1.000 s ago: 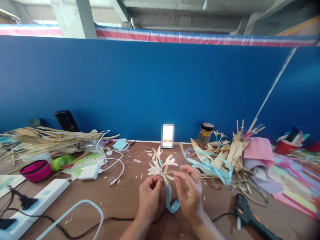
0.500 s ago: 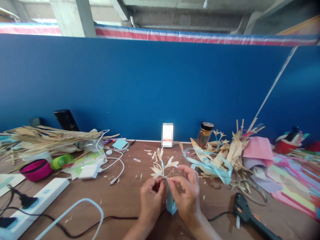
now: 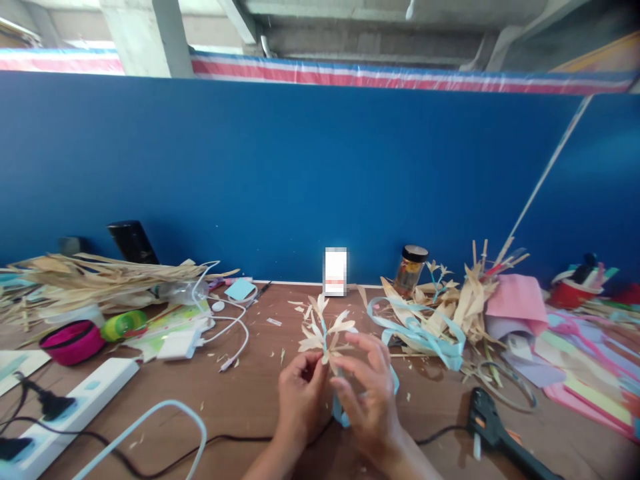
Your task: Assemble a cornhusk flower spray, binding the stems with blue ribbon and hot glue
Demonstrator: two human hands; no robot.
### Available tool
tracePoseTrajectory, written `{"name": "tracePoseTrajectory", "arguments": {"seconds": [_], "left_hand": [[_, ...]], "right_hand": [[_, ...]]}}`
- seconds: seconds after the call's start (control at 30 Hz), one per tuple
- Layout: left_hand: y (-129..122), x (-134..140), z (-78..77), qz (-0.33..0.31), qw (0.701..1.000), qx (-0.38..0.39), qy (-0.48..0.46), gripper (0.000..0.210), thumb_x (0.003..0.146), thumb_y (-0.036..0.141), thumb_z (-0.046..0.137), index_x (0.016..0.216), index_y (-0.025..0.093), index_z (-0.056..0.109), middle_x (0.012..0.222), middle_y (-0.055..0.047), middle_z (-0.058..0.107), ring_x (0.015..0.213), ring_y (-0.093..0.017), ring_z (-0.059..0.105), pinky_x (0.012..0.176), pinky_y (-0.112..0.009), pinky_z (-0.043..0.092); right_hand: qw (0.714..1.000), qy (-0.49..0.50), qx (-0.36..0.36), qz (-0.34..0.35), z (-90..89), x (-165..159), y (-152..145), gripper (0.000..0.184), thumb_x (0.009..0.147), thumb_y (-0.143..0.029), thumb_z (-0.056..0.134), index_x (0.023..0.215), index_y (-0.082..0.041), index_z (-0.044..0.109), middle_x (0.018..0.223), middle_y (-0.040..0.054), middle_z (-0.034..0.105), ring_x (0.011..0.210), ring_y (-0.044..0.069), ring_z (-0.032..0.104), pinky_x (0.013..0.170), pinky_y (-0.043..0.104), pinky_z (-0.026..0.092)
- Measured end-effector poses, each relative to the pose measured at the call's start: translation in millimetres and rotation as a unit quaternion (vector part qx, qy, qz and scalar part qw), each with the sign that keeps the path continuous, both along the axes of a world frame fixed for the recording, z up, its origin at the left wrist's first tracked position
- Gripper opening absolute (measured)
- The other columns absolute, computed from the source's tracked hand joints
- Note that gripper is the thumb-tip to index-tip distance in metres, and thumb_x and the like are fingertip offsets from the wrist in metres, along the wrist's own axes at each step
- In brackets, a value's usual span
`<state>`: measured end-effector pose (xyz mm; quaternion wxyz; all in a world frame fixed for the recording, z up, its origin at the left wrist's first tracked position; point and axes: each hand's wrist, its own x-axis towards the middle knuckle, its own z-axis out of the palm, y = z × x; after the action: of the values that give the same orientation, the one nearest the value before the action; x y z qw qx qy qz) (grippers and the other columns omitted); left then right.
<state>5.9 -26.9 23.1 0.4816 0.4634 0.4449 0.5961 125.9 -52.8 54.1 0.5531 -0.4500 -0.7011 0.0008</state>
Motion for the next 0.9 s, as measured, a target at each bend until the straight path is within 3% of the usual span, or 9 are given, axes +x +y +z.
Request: {"name": "tracePoseTrajectory", "arguments": {"seconds": [0.1,0.17,0.33,0.53,0.77,0.9], "left_hand": [[2.7,-0.6,2.5,0.0,1.0,-0.014,-0.021,0.018,0.068,0.032,0.062,0.068,0.014,0.064,0.061,-0.002,0.064,0.056,-0.013,0.054,0.055,-0.021,0.041],[3.2,-1.0,4.3,-0.01,1.0,-0.011,-0.023,0.017,0.068,0.03,0.062,0.069,0.013,0.064,0.063,-0.003,0.064,0.058,-0.014,0.055,0.057,-0.021,0.041],[-0.9,1.2,4.3,-0.045,0.998,0.002,-0.046,0.016,0.072,0.029,0.059,0.076,0.014,0.063,0.069,-0.004,0.064,0.064,-0.015,0.056,0.061,-0.023,0.043],[-3.2,3.8,-3.0,-0.041,0.999,0.008,-0.001,0.018,0.071,0.03,0.059,0.076,0.014,0.064,0.068,-0.004,0.065,0.061,-0.015,0.056,0.057,-0.022,0.043],[-5.1,1.7,4.6,-0.046,0.996,0.05,0.061,0.016,0.073,0.028,0.057,0.076,0.013,0.063,0.071,-0.005,0.065,0.065,-0.016,0.058,0.062,-0.024,0.045],[-4.8,1.5,4.9,-0.045,0.995,0.05,0.068,0.015,0.073,0.027,0.058,0.077,0.013,0.063,0.07,-0.004,0.066,0.065,-0.016,0.058,0.063,-0.024,0.045]], "right_hand": [[0.987,0.158,-0.034,-0.014,-4.0,5.5,2.8,0.015,0.082,-0.025,0.044,0.088,-0.018,0.056,0.095,0.008,0.054,0.088,0.02,0.052,0.077,0.036,0.044],[0.973,0.21,-0.095,0.003,-6.5,6.8,6.1,0.015,0.083,-0.026,0.043,0.089,-0.017,0.054,0.081,0.0047,0.055,0.073,0.016,0.053,0.066,0.028,0.045],[0.957,0.19,-0.201,0.084,-5.1,2.7,10.4,0.023,0.077,-0.032,0.054,0.093,-0.017,0.057,0.085,0.0051,0.06,0.07,0.015,0.054,0.061,0.024,0.045],[0.924,0.256,-0.261,0.116,3.1,1.3,10.8,0.024,0.08,-0.036,0.049,0.081,-0.015,0.06,0.068,0.0024,0.059,0.06,0.013,0.052,0.055,0.023,0.043],[0.908,0.225,-0.313,0.166,12.3,9.4,13.5,0.024,0.076,-0.037,0.055,0.072,-0.014,0.062,0.063,0.0001,0.057,0.055,0.01,0.048,0.052,0.02,0.039],[0.89,0.273,-0.324,0.168,11.3,9.0,14.9,0.027,0.074,-0.039,0.057,0.067,-0.013,0.061,0.058,-0.0007,0.054,0.053,0.01,0.046,0.051,0.019,0.036]]}}
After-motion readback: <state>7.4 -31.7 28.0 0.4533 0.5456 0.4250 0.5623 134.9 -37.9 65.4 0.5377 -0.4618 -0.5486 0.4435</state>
